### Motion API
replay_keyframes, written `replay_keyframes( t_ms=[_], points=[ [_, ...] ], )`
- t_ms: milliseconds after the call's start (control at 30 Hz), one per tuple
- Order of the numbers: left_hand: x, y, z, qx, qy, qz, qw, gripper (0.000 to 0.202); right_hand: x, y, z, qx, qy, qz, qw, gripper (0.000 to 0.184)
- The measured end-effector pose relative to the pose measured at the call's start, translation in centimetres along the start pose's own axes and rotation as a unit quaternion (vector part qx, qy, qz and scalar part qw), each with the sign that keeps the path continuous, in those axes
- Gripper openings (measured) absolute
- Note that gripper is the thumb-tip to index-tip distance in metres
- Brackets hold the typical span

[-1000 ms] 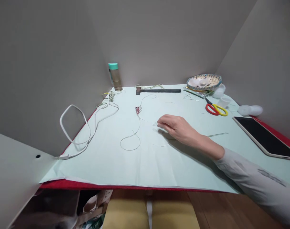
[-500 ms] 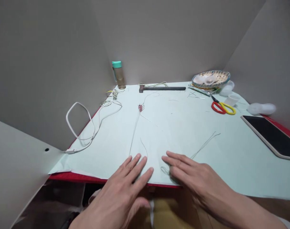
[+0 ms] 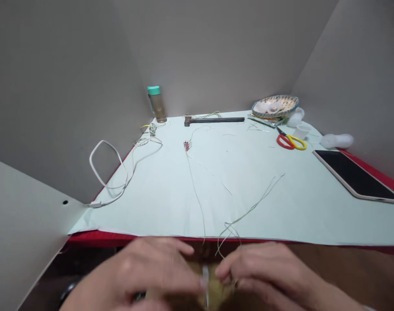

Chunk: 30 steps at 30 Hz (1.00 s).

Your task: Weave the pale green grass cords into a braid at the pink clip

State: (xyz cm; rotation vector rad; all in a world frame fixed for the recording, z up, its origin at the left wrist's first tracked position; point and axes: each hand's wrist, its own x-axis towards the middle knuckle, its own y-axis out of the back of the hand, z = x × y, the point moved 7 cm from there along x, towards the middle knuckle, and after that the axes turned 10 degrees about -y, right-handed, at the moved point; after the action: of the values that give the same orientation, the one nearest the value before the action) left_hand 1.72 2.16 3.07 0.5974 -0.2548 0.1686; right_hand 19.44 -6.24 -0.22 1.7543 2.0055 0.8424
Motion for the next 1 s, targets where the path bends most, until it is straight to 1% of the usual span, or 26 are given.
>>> replay_keyframes(
  t_ms=[33,67,100,167,200,233,300,333,367,400,433,500,533,600,633,700,767,833,933,1000],
  points=[
    [-0.1,1.6,-0.7,0.045,0.037,0.042,0.997,0.038,0.6,1.3,0.1,-0.01,0.006,0.023,1.0,0.024],
    [-0.1,3.4,-1.7,0.095,0.09,0.076,0.989,0.029,1.4,2.5,0.5,-0.028,0.004,0.048,0.998,0.026],
    [0.2,5.0,-2.7,0.138,0.131,0.091,0.977,0.027,2.3,3.8,1.2,-0.051,0.005,0.081,0.995,0.027],
    [1.6,8.4,-4.7,0.222,0.186,0.126,0.949,0.036,4.0,5.5,3.1,-0.126,-0.006,0.137,0.983,0.027],
    [2.5,10.0,-5.9,0.257,0.212,0.132,0.933,0.038,4.7,5.8,4.0,-0.168,-0.001,0.154,0.974,0.028],
    [3.5,11.3,-7.2,0.281,0.241,0.128,0.92,0.038,5.2,5.6,4.8,-0.211,0.01,0.164,0.963,0.029],
    [5.2,13.3,-10.1,0.276,0.297,0.127,0.905,0.035,5.4,4.2,5.6,-0.285,0.039,0.18,0.941,0.029],
    [6.0,13.9,-11.3,0.271,0.31,0.128,0.902,0.031,5.2,3.3,5.5,-0.307,0.056,0.189,0.931,0.029],
    [6.6,14.3,-12.4,0.268,0.318,0.129,0.9,0.028,4.7,2.3,5.2,-0.312,0.071,0.194,0.927,0.028],
    [7.1,14.5,-13.4,0.264,0.328,0.132,0.898,0.023,4.2,1.5,4.5,-0.295,0.084,0.194,0.932,0.027],
    [7.4,14.6,-14.3,0.261,0.335,0.138,0.894,0.021,3.7,0.8,3.6,-0.256,0.101,0.184,0.944,0.028],
    [7.8,14.7,-15.9,0.26,0.355,0.16,0.884,0.025,2.5,-0.2,1.3,-0.131,0.149,0.135,0.971,0.028],
    [7.9,14.7,-16.5,0.265,0.364,0.176,0.875,0.032,2.1,-0.4,0.3,-0.071,0.157,0.101,0.98,0.027],
    [8.2,14.8,-17.4,0.283,0.38,0.206,0.856,0.047,1.8,-0.3,-0.8,0.002,0.13,0.043,0.991,0.024],
    [8.4,14.8,-17.8,0.294,0.384,0.217,0.848,0.052,1.9,0.0,-0.9,0.014,0.101,0.029,0.994,0.024],
    [9.0,14.8,-18.5,0.313,0.389,0.223,0.838,0.051,2.2,0.8,-0.4,0.016,0.042,0.028,0.999,0.024],
    [9.4,14.8,-19.2,0.322,0.393,0.22,0.833,0.041,2.7,1.9,0.3,0.031,0.017,0.03,0.999,0.026],
    [9.5,14.8,-19.8,0.324,0.399,0.219,0.829,0.029,3.6,2.8,1.5,0.055,-0.024,0.012,0.998,0.029],
    [9.3,15.0,-20.4,0.31,0.398,0.221,0.835,0.022,5.3,4.4,3.4,0.083,-0.095,-0.008,0.992,0.035],
    [9.1,15.1,-20.7,0.287,0.389,0.225,0.846,0.022,6.9,6.0,4.5,0.083,-0.126,0.012,0.988,0.039]
  ],
)
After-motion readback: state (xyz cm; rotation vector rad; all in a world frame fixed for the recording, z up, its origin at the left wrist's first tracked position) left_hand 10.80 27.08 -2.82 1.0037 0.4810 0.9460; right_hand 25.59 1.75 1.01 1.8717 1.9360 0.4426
